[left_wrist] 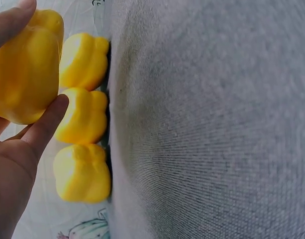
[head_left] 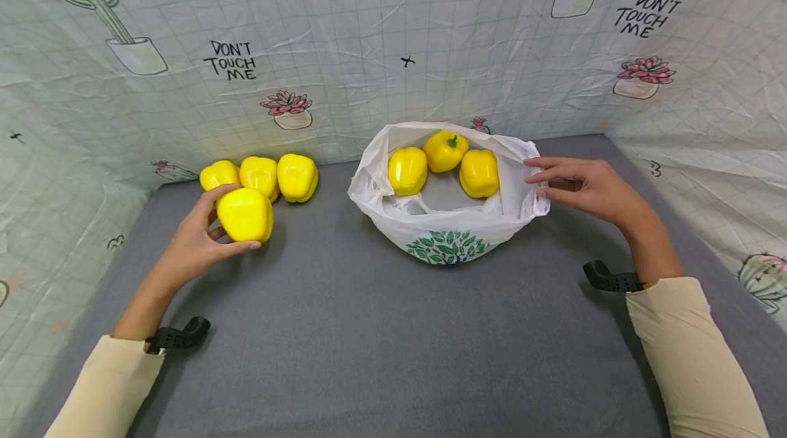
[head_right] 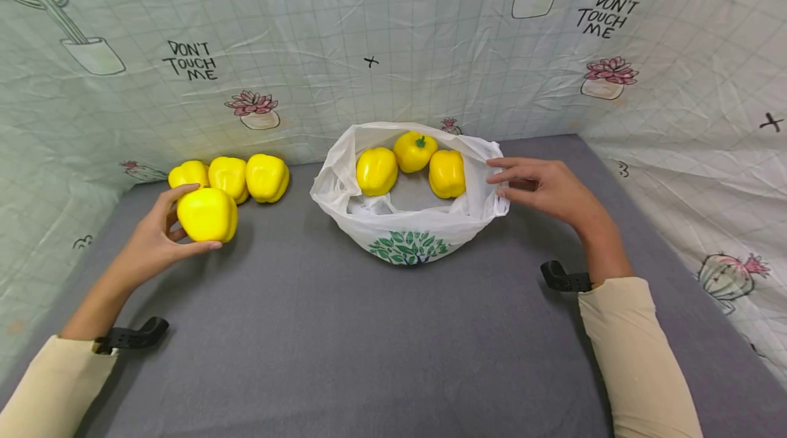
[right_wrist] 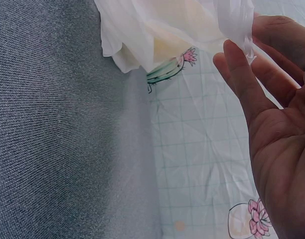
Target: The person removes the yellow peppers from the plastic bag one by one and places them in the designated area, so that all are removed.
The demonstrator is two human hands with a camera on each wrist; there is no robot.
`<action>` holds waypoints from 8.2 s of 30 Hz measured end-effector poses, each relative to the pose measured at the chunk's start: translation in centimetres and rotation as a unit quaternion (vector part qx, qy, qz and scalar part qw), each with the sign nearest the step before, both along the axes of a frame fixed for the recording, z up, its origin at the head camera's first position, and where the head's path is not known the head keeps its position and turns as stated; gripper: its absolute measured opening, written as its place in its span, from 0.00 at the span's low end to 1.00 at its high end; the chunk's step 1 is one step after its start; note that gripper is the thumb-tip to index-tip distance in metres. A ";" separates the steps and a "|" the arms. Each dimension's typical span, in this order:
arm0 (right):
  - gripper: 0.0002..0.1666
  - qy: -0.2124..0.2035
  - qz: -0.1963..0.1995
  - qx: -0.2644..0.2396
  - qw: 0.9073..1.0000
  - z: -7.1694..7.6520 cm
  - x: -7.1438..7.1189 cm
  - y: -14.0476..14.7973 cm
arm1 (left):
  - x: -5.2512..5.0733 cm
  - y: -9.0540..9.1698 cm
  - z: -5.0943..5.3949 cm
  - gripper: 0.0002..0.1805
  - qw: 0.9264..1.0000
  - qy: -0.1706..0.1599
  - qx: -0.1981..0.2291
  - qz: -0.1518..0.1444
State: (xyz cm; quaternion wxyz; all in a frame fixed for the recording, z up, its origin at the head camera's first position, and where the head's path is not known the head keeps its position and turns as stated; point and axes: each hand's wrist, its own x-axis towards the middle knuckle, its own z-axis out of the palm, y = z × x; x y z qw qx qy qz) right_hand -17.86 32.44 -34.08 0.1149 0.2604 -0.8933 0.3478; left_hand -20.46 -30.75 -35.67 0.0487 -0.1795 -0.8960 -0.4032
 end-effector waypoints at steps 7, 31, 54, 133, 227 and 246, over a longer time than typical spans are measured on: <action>0.19 0.014 0.010 -0.001 1.000 -0.2 -0.1 0.1 | -0.4 -0.6 -0.3 0.59 1.000 0.016 0.023 -0.004; 0.23 -0.019 0.002 -0.015 1.000 0.1 0.1 0.1 | 0.1 -2.5 -0.4 0.63 0.999 0.017 0.021 0.024; 0.24 -0.016 0.011 -0.021 1.000 -0.5 0.0 0.1 | 0.7 -4.0 -0.5 0.55 0.999 -0.017 0.004 0.045; 0.21 -0.027 0.002 0.001 1.000 -0.6 -0.2 -0.2 | -1.6 -7.2 -2.3 0.59 0.997 -0.079 -0.010 -0.019; 0.23 0.001 0.027 -0.024 0.999 -0.4 0.2 0.1 | -6.8 27.6 11.1 0.28 0.892 0.006 -0.263 -0.368; 0.23 0.015 0.036 -0.018 0.999 -0.3 0.2 -0.2 | -9.8 31.7 8.7 0.26 0.880 -0.029 -0.286 -0.379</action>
